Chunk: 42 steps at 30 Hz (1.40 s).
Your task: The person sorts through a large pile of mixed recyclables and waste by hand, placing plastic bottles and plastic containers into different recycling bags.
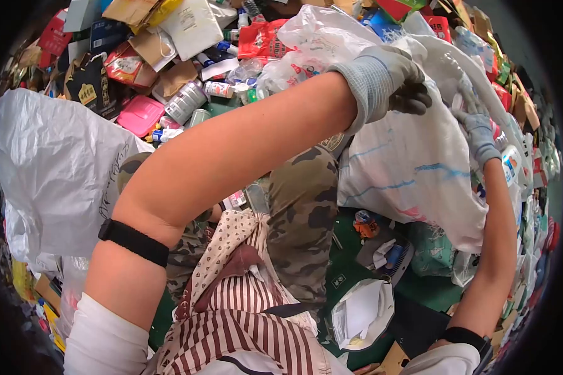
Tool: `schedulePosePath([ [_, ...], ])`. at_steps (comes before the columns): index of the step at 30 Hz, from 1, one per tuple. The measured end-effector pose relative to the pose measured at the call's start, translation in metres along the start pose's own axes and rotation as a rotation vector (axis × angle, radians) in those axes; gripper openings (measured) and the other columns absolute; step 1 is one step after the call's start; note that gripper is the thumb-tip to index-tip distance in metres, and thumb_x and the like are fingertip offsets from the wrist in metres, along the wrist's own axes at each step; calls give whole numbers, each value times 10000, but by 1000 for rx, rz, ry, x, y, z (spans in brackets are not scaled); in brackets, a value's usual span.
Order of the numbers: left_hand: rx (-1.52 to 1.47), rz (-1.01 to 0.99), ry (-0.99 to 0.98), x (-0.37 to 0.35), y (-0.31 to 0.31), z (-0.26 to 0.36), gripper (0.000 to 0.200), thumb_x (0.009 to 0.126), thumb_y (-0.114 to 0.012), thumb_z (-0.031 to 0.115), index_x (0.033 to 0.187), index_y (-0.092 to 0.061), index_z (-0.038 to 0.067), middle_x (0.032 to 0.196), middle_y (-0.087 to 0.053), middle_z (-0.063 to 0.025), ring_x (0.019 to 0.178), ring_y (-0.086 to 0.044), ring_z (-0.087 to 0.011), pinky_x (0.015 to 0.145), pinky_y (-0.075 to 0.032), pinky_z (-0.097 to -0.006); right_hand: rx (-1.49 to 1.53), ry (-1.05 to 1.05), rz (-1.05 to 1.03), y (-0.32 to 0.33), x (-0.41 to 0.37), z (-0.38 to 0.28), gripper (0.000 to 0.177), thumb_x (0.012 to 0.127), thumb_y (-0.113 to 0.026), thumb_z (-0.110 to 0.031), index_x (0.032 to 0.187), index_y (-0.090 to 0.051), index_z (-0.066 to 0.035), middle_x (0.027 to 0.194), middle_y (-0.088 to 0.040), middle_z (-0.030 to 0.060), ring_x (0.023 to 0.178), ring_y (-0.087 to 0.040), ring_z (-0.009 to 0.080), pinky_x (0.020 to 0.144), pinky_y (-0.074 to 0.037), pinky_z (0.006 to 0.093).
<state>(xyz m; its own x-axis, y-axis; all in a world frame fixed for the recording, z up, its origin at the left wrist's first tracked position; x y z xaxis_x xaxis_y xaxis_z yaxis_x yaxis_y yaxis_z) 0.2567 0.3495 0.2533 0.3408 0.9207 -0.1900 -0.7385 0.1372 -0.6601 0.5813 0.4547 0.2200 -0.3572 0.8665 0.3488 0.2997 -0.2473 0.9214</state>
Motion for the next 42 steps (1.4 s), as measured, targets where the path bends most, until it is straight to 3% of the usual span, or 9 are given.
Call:
schedulePosePath([
  [6,-123,-18,-123,-22,29,37,146,856,-497,66,921,-531,-61,817,-585,-173,702,-636,-282,586,-570,-351,466,-154,-508,7,-10,-26,200,793,-525,-79,966,-625,-57,1260,-495,85,1095,-500,213,910,-382,271],
  [10,85,-31,-107,-86,92,55,174,860,-521,98,995,-529,-12,882,-583,-140,747,-633,-271,632,-564,-331,117,-336,-266,44,32,-41,186,809,-485,-8,929,-627,-22,1046,-625,29,957,-552,107,850,-396,211],
  [12,87,75,-86,-112,145,62,194,863,-527,111,1034,-528,21,893,-588,-122,753,-634,-257,649,-559,-327,414,-43,90,46,46,-52,230,874,-467,-10,1056,-607,-10,1026,-631,29,940,-566,95,865,-422,226],
  [15,-18,324,-103,-140,231,73,221,871,-528,131,1069,-526,32,903,-594,-111,755,-632,-239,643,-557,-322,744,88,78,31,20,-268,235,894,-472,-16,1090,-601,-21,1035,-632,38,955,-568,95,878,-428,238],
  [22,-310,513,-331,-176,319,89,179,892,-510,130,1002,-541,-8,847,-622,-107,700,-631,-212,605,-559,-301,634,-271,-1020,-342,-129,-443,519,742,-652,-351,1142,-547,-37,1057,-616,201,975,-606,279,867,-454,350],
  [30,-94,537,-296,-201,316,115,263,899,-478,186,1087,-533,11,883,-608,-90,776,-621,-204,671,-504,-297,230,-505,-1051,-471,-181,-449,700,594,-746,-387,1160,-489,-65,1139,-562,172,1048,-552,337,884,-458,391],
  [35,-142,551,-431,-208,340,121,228,869,-517,194,990,-541,3,806,-603,-103,673,-623,-203,594,-515,-295,1618,-945,-934,-465,-167,-472,298,725,-735,-209,931,-607,-35,912,-642,95,753,-619,150,649,-506,280],
  [38,-183,558,-439,-207,333,125,201,853,-539,197,914,-550,5,758,-594,-109,643,-624,-206,573,-520,-293,669,-225,-1204,-484,-176,-503,729,607,-768,-451,1145,-565,-4,1278,-416,173,1040,-530,261,906,-424,299],
  [42,-189,480,-356,-205,327,121,231,863,-531,196,986,-532,1,802,-595,-95,707,-622,-202,613,-510,-291,680,-427,-1504,-537,-182,-515,916,532,-767,-524,1241,-503,-8,1274,-455,141,1085,-507,219,920,-412,306],
])
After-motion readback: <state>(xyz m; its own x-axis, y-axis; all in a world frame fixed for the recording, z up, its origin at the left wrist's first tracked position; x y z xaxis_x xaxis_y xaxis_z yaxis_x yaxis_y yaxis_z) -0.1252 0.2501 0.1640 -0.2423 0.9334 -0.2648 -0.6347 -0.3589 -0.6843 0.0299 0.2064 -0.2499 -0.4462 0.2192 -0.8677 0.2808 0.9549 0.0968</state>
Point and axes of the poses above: each hand's wrist, its own x-axis towards the middle knuckle, its own y-axis out of the back of the hand, z = x × y, the point moved 1 cm from there along x, towards the middle knuckle
